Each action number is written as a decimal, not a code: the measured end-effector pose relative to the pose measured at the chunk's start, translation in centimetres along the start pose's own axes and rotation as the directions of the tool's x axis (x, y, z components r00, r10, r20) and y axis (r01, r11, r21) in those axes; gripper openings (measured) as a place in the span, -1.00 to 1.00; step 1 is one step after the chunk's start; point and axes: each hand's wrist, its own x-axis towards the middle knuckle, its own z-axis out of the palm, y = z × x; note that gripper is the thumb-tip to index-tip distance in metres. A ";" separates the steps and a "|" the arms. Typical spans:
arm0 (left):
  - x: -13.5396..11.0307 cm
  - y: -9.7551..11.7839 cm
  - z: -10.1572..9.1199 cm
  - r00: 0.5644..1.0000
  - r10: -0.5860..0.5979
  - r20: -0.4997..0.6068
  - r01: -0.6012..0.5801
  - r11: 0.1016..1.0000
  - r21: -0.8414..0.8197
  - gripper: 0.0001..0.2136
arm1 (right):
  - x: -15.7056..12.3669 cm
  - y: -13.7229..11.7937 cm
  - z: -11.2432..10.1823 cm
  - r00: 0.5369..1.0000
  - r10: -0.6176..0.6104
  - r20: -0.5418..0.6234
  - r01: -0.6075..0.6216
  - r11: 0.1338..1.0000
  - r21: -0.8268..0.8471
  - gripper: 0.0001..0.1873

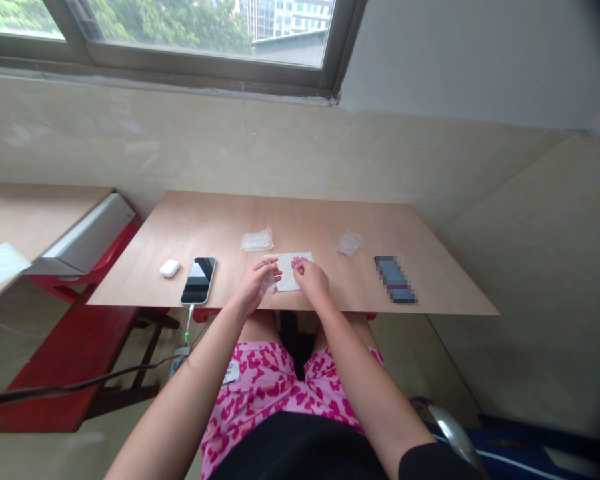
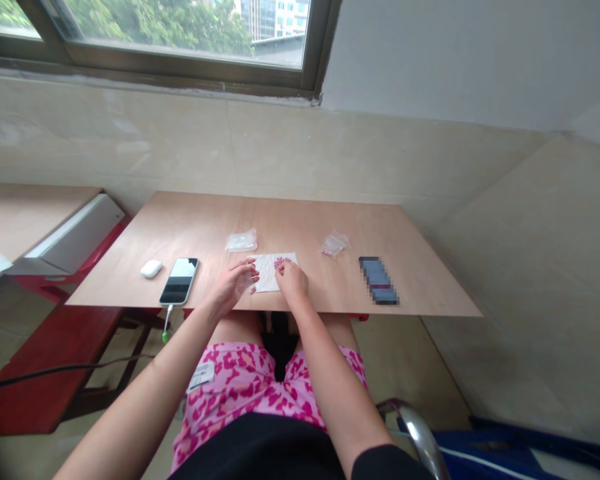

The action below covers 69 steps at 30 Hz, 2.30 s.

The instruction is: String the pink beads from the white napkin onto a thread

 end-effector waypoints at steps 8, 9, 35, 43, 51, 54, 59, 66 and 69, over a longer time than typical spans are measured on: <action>-0.3 -0.3 0.1 0.998 0.000 0.063 -0.008 0.992 0.123 -0.61 | -0.2 -5.7 -5.8 0.958 -0.283 -0.041 0.263 0.821 0.507 -0.79; -0.5 -0.2 0.3 0.996 -0.001 0.087 -0.011 0.991 0.137 -0.62 | -0.5 -6.6 -6.5 0.940 -0.342 0.009 0.293 0.817 0.497 -0.81; -0.5 0.5 0.3 1.000 0.004 0.009 -0.005 0.995 0.096 -0.67 | 2.8 3.9 -1.8 0.998 0.002 0.059 0.001 0.999 -0.048 -0.85; -0.4 0.5 0.3 0.999 -0.031 -0.020 0.033 0.995 0.097 -0.64 | 2.9 3.5 -1.0 0.999 -0.002 0.038 0.000 0.999 0.054 -0.92; -0.8 0.1 0.5 0.999 -0.026 0.032 0.016 0.966 0.259 -0.60 | 1.2 -1.7 -4.3 0.992 -0.124 -0.014 0.118 0.900 0.419 -0.67; -0.9 -0.4 0.6 0.993 0.032 0.113 -0.068 0.944 0.322 -0.66 | -0.5 -5.1 -5.6 0.965 -0.261 0.040 0.199 0.819 0.538 -0.73; -1.5 -0.4 1.0 0.979 0.090 0.186 -0.149 0.929 0.339 -0.70 | -1.8 -6.0 -7.2 0.923 -0.365 0.121 0.270 0.839 0.472 -0.79; -2.7 -0.3 2.1 0.968 -0.026 0.251 -0.050 0.955 0.292 -0.60 | -2.9 -0.4 -9.4 0.952 -0.295 0.087 0.226 0.863 0.452 -0.69; -3.3 -0.6 3.2 0.942 -0.073 0.328 -0.041 0.944 0.328 -0.63 | -4.9 1.6 -9.7 0.948 -0.278 0.155 0.165 0.847 0.506 -0.66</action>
